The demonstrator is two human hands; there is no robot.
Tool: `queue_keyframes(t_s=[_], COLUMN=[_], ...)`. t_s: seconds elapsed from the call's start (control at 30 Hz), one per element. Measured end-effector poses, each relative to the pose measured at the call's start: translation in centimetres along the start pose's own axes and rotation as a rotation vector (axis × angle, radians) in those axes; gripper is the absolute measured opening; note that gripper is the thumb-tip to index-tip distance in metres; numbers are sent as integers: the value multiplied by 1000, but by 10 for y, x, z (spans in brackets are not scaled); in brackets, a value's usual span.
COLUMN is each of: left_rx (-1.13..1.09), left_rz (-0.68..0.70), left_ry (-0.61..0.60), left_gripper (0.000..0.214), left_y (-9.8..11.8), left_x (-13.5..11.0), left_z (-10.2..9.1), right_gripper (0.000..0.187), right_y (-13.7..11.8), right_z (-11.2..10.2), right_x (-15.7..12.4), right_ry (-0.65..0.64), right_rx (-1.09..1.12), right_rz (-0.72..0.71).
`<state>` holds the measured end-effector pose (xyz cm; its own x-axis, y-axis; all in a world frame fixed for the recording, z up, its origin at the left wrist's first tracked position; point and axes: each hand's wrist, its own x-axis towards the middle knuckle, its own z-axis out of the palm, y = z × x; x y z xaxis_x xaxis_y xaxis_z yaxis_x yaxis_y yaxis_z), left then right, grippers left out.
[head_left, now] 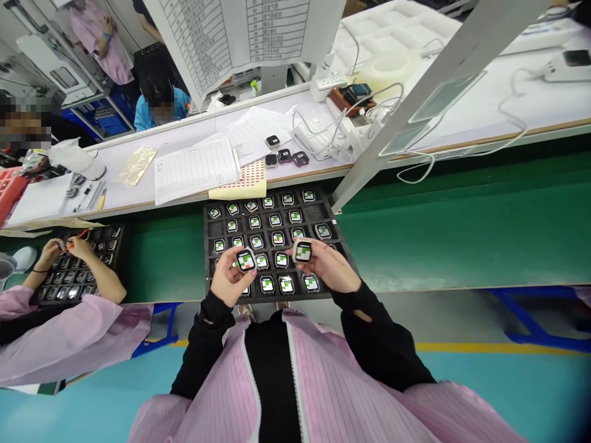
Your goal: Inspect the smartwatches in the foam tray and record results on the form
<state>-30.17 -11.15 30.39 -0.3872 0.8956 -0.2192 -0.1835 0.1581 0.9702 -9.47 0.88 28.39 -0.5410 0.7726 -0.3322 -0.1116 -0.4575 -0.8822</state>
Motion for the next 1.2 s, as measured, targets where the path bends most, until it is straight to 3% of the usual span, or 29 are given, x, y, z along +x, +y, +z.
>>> queue_keyframes(t_s=[0.13, 0.3, 0.7, 1.2], left_rx=[-17, -23, -34, 6], left_rz=[90, 155, 238, 128], left_ry=[7, 147, 69, 90], left_gripper=[55, 43, 33, 50], left_y=[22, 29, 38, 29], left_x=[-4, -10, -21, -20], left_z=[15, 17, 24, 30], right_gripper=[62, 59, 55, 63], right_y=[-16, -20, -26, -21], right_z=[36, 53, 56, 55], right_x=[0, -4, -3, -1], right_ry=[-155, -197, -276, -244], right_rx=[-17, -31, -82, -58], right_rz=[-72, -68, -54, -14])
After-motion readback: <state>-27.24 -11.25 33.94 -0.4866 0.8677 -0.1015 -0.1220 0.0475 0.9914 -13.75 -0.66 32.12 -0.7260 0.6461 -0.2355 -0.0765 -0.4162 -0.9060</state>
